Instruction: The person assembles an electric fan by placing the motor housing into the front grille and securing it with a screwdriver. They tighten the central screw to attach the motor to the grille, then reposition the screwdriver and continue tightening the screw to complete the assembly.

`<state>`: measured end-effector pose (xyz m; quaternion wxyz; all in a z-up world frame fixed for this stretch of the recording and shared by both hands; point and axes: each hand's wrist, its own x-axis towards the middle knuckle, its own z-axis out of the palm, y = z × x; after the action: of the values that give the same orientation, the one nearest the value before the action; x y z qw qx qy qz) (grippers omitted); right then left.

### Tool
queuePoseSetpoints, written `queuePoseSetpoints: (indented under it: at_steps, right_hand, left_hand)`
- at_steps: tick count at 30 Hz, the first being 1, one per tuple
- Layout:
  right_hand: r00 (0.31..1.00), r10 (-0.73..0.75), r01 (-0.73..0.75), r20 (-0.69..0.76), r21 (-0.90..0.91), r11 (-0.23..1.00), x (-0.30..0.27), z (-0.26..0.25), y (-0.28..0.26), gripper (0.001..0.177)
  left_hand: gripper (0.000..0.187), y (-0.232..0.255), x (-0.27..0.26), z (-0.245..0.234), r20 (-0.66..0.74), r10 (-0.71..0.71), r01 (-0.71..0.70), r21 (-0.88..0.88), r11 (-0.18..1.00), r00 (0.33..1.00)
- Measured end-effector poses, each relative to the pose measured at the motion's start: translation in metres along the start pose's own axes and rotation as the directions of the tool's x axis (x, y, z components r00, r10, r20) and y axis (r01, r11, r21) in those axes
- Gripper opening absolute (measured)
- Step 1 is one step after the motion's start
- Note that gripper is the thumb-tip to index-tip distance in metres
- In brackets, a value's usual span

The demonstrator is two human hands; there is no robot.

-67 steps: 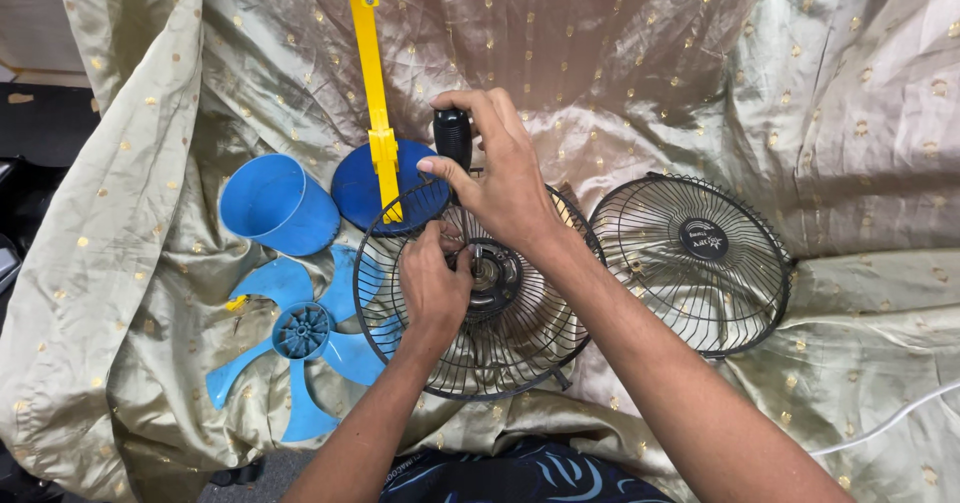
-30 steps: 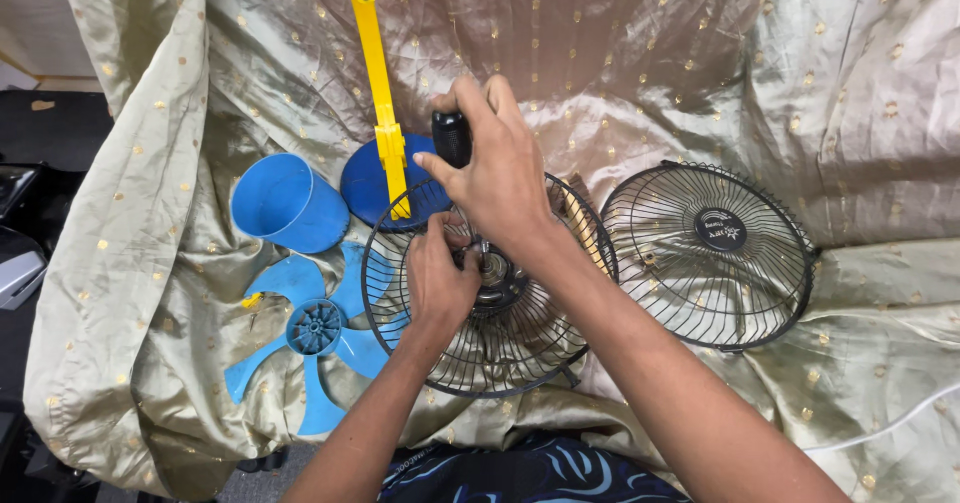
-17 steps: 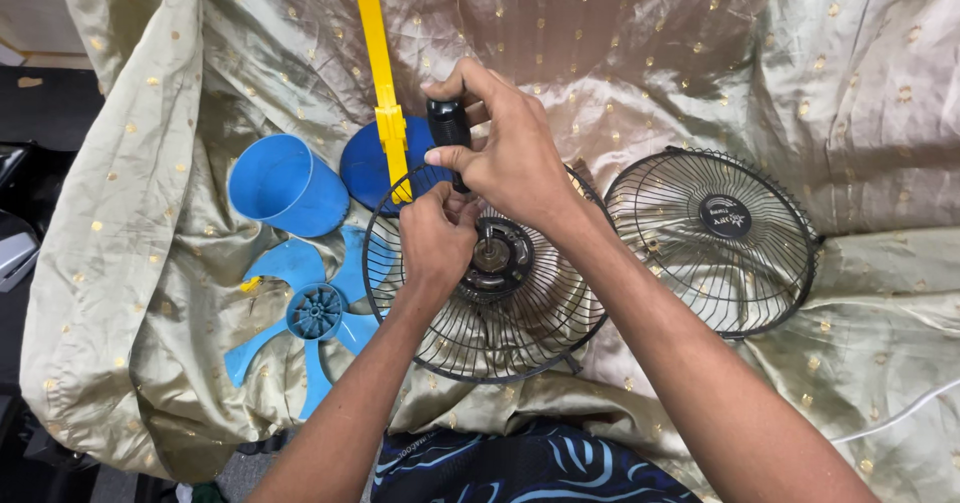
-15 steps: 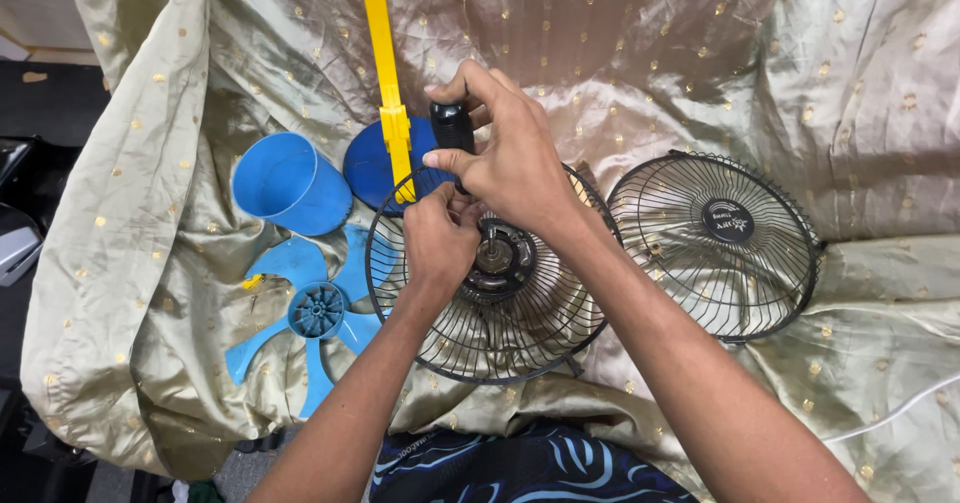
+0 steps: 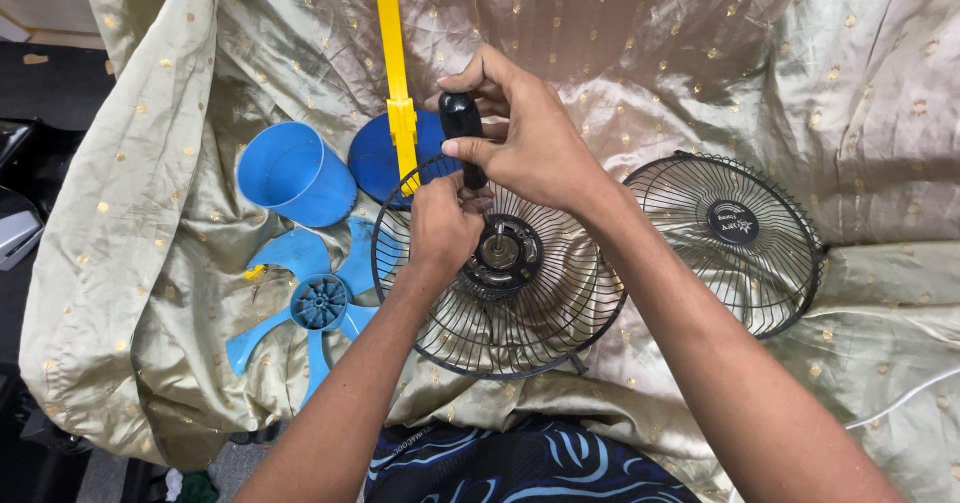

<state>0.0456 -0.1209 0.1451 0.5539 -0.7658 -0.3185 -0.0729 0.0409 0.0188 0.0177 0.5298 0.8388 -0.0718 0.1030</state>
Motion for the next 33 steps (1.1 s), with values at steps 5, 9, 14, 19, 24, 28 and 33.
queuePoseSetpoints:
  at_steps: [5,9,14,19,24,28,33]
  right_hand:
    - [0.986,0.09,-0.126,-0.143,-0.267,0.955,0.004,0.007,-0.003,0.053]
    - [0.961,-0.055,-0.062,-0.27,-0.405,0.912,0.003,0.014,-0.002,0.056]
    - [0.979,-0.084,0.017,-0.184,-0.338,0.941,-0.003,0.0,0.005,0.048]
    - [0.994,0.058,-0.067,-0.091,-0.101,0.993,-0.013,-0.015,0.008,0.056]
    - [0.999,0.005,-0.007,-0.037,-0.032,0.999,-0.011,-0.014,0.014,0.048]
    - [0.999,0.0,0.004,-0.05,0.087,0.996,-0.007,-0.006,0.023,0.047]
    - [0.993,0.091,-0.09,-0.077,0.012,0.996,0.003,-0.001,0.027,0.049]
  left_hand:
    - [0.02,-0.006,0.02,-0.007,0.185,0.0,-0.002,0.009,1.0,0.983]
    - [0.017,-0.006,0.028,-0.004,0.221,-0.008,-0.018,0.113,0.993,0.975]
    - [0.024,-0.001,0.021,0.001,0.173,-0.017,0.014,0.021,1.0,0.985]
    - [0.028,0.001,0.02,-0.002,0.221,0.029,-0.025,-0.023,0.999,0.975]
    - [0.028,-0.002,0.028,-0.006,0.303,0.043,-0.041,-0.013,0.999,0.952]
    - [0.021,-0.008,0.026,-0.006,0.288,0.016,0.01,-0.088,0.996,0.958]
    - [0.02,-0.01,0.016,-0.001,0.187,-0.005,0.015,-0.053,0.998,0.982]
